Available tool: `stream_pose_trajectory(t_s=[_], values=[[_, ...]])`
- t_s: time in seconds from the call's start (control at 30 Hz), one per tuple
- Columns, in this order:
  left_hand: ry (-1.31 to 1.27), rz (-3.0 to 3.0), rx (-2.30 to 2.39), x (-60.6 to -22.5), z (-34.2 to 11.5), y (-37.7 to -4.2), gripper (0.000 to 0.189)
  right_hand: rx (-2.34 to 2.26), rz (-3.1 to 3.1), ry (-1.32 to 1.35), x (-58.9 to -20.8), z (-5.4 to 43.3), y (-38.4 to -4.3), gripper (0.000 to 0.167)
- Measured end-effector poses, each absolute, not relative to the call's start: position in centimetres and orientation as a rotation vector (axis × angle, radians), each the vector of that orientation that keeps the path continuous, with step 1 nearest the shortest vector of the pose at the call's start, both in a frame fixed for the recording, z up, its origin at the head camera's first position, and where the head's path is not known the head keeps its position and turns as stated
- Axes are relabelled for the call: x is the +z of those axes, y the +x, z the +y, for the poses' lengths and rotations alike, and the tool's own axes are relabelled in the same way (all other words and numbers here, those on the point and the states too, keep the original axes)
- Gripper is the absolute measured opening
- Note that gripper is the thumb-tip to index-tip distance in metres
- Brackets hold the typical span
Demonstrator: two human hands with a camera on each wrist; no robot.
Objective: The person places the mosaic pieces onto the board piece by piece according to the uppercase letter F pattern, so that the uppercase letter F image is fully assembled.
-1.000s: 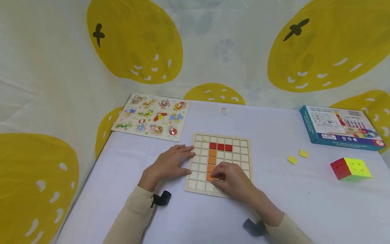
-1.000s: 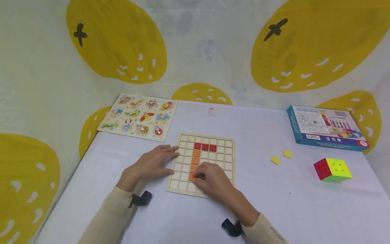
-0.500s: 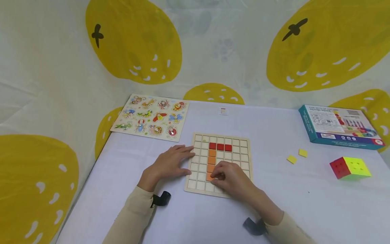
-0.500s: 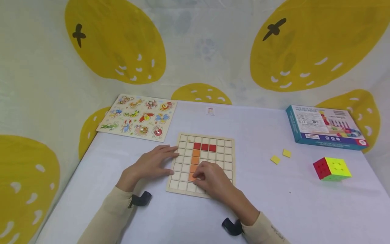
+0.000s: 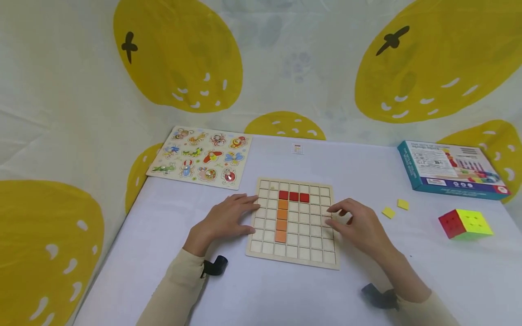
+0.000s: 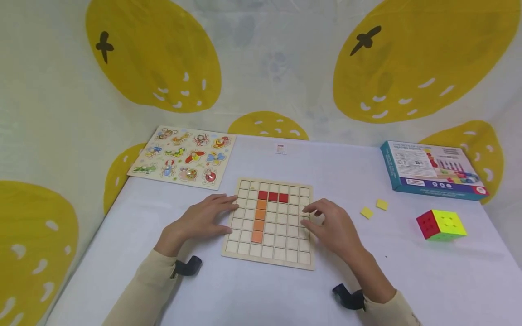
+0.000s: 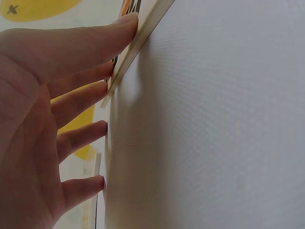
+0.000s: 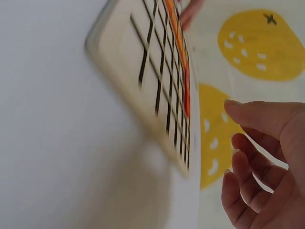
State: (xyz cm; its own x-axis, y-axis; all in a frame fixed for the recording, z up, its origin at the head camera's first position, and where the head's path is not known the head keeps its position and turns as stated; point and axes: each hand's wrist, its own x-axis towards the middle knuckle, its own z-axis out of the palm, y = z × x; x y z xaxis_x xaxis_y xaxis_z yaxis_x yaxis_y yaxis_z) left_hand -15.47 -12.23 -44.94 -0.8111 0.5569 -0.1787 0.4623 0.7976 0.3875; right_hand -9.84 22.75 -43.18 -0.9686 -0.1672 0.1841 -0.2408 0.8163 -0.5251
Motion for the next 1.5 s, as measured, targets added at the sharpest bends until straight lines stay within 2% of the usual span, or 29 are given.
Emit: stream_pose_trajectory(t_s=[0.4, 0.57, 0.7, 1.17, 1.5], values=[[0.762, 2.708, 0.48, -44.9, -12.4, -15.7, 0.066, 0.853, -3.04, -0.103, -43.6, 33.7, -10.1, 0.051], [0.764, 2.71, 0.484, -44.9, -12.4, -15.7, 0.066, 0.906, -3.155, -0.265, -44.6, 36.3, -10.5, 0.069], [0.769, 2.713, 0.482, -44.9, -12.4, -15.8, 0.065, 0.934, -3.194, -0.309, -45.3, 37.3, -10.6, 0.077], [0.745, 2.698, 0.477, -45.1, -12.2, -15.6, 0.067, 0.935, -3.188, -0.294, -46.0, 37.8, -10.4, 0.061], [0.754, 2.695, 0.494, -45.0, -12.2, -15.5, 0.065, 0.951, -3.21, -0.333, -45.6, 37.5, -10.4, 0.062]])
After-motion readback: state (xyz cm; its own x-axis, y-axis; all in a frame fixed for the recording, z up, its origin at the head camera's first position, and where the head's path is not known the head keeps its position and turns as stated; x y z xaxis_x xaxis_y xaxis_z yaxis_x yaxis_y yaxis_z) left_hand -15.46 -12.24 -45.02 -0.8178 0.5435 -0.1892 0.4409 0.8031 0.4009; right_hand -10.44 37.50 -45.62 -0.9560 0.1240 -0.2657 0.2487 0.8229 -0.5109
